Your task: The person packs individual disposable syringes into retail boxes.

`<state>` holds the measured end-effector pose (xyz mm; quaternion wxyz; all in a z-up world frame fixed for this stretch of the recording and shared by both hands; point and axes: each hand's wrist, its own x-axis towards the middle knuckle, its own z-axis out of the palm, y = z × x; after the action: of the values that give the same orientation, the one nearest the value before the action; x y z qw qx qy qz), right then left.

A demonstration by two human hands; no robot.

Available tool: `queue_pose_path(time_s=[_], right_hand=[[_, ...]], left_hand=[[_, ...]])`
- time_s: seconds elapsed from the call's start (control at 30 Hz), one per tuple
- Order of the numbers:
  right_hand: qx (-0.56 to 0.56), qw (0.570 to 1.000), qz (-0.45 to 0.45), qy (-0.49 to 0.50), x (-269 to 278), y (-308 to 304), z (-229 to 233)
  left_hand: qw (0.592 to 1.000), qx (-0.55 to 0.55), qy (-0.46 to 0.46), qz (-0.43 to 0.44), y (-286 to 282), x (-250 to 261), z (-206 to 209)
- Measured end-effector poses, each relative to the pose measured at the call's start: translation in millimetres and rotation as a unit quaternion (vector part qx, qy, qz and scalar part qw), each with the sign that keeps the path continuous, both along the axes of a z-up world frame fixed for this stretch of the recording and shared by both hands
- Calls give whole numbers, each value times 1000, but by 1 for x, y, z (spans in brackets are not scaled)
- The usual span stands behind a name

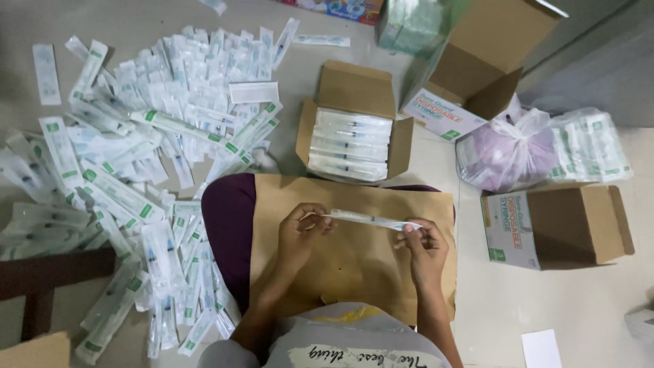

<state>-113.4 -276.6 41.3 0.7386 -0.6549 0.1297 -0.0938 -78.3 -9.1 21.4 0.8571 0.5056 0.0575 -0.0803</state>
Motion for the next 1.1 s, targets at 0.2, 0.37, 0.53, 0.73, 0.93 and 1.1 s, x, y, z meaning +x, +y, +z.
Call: queue_pose_path(time_s=[0.2,0.37,0.53,0.73,0.93,1.1], right_hand=[[22,1000,3,-15,8,9,14],[41,999,-5,-13,4,12,20],[-69,997,-26,12,-16,0,16],[-25,1000,-5,3,-44,7,19],[31,998,49,37,-32,26,-2],[146,984,79,-58,-10,35,1]], left_hand=[[998,-8,-57,17,2,12,1],[1000,-13,-13,11,5,13,-4],[997,-61,-17,33,1,-7,-6],[998,43,-30,-19,16,-41,2],[999,25,27,23,26,-25,-16],[999,3,-27,22,21,8,0]])
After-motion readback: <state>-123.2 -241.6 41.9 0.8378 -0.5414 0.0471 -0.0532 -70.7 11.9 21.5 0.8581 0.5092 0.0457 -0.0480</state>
